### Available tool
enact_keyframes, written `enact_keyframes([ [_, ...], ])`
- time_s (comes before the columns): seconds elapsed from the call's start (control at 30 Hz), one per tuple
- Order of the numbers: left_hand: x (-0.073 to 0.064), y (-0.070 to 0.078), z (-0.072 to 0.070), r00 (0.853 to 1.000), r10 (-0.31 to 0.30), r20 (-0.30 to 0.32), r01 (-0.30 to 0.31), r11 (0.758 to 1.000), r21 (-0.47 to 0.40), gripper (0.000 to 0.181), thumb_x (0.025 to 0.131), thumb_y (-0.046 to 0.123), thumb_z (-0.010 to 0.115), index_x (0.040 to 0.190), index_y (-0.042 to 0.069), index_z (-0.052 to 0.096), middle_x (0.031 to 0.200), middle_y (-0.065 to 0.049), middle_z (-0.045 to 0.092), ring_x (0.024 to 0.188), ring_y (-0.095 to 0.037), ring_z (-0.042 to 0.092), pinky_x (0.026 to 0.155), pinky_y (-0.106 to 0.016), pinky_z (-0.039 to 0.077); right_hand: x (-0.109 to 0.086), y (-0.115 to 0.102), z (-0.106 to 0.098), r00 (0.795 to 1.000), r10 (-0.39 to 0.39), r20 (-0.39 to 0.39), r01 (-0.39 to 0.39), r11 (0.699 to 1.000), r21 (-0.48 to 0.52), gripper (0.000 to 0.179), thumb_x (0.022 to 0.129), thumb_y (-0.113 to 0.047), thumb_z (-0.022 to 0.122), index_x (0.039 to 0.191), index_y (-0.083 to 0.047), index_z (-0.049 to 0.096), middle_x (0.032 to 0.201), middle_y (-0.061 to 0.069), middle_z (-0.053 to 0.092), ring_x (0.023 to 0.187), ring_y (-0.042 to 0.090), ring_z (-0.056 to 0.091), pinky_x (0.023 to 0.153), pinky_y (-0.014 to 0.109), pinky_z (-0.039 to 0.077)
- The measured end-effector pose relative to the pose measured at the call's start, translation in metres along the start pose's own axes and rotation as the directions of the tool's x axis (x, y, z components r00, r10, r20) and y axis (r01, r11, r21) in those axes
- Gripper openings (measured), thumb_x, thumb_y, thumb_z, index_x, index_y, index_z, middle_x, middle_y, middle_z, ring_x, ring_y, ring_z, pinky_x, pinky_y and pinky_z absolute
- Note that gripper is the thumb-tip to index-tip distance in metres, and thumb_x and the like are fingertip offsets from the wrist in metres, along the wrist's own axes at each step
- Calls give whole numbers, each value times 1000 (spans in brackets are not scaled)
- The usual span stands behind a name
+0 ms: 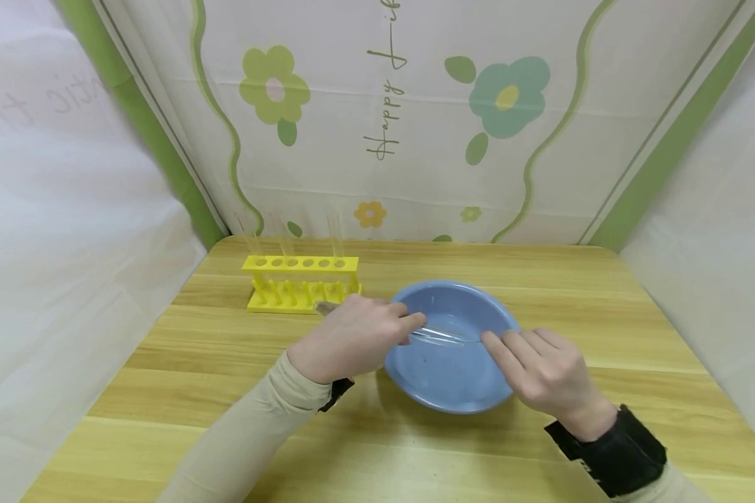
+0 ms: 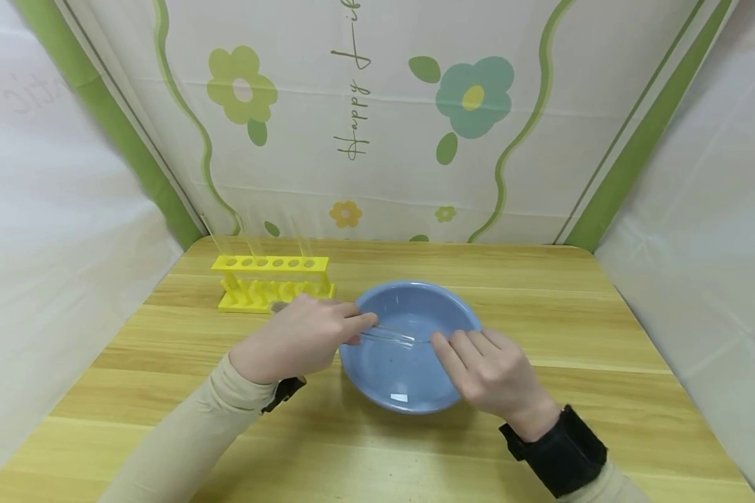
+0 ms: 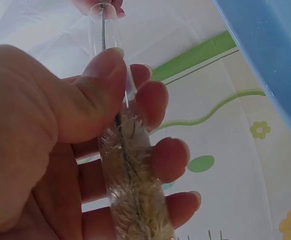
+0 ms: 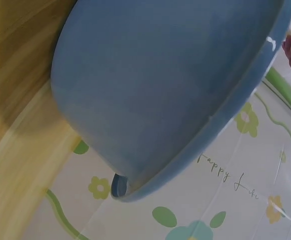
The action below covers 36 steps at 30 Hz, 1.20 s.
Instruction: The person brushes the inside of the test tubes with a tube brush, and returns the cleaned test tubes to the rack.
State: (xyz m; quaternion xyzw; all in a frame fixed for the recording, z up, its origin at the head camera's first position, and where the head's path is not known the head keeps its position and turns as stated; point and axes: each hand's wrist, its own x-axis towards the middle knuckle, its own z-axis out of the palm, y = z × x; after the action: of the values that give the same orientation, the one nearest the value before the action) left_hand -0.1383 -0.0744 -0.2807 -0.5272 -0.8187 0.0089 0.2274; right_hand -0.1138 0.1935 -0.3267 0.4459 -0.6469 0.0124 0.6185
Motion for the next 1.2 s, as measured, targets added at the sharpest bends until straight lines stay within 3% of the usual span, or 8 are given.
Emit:
enact_keyframes([
  [0.33,-1,-3,1,1000,7,-27,-6,999,34,25,79,13,84,101,14,72,75,2,64,56,-11,61,44,-19,44,1,-3,5,994,54,96,-57,998,29,25,91,10,48,78,4,68,60,8,57,40,20,47,35,29,37],
  [0.47,-1,-4,1,997,-2,-75,7,997,74,28,78,14,85,104,14,74,80,0,69,58,-13,63,44,-21,45,-3,-4,6,971,133,199,-153,984,89,33,84,12,40,79,0,70,60,5,59,37,15,39,33,25,32],
  [0.6,-1,-6,1,989,-6,-146,25,991,131,24,82,6,78,105,14,75,81,-2,69,55,-14,60,41,-23,43,-7,-8,6,918,244,314,-312,931,188,33,81,8,41,81,-5,71,63,1,64,36,11,41,32,20,28],
  [0.7,-1,-8,2,985,-6,-172,34,986,164,23,85,3,74,105,15,75,80,-2,68,54,-16,58,43,-25,46,-8,-11,7,881,297,368,-404,877,260,27,80,7,48,83,-6,71,68,0,69,45,13,58,34,20,36],
  [0.83,-2,-7,1,986,4,-166,29,980,196,25,86,4,75,108,15,76,82,-3,69,58,-17,60,51,-27,51,-6,-13,5,855,322,406,-468,816,340,25,74,14,59,85,-6,70,73,-1,71,59,14,68,42,19,47],
  [0.93,-1,-7,1,986,15,-166,21,977,213,25,86,3,74,108,15,76,83,-4,70,62,-19,62,56,-28,54,-3,-14,2,805,361,471,-559,727,398,32,70,20,64,86,-6,72,75,-3,71,60,8,66,49,15,48],
  [1.0,-1,-7,1,984,22,-176,17,976,216,25,86,2,73,108,14,76,83,-4,70,64,-19,62,58,-29,55,-2,-14,-1,743,394,541,-645,638,420,34,73,23,65,86,-8,73,75,-6,69,58,2,59,49,13,46],
  [1.2,-3,-9,5,977,45,-209,3,975,224,27,89,3,72,111,16,74,87,-3,69,69,-20,63,64,-31,56,1,-11,-8,482,395,782,-875,272,401,32,91,14,58,84,-14,71,63,-11,54,49,-3,39,41,17,34],
])
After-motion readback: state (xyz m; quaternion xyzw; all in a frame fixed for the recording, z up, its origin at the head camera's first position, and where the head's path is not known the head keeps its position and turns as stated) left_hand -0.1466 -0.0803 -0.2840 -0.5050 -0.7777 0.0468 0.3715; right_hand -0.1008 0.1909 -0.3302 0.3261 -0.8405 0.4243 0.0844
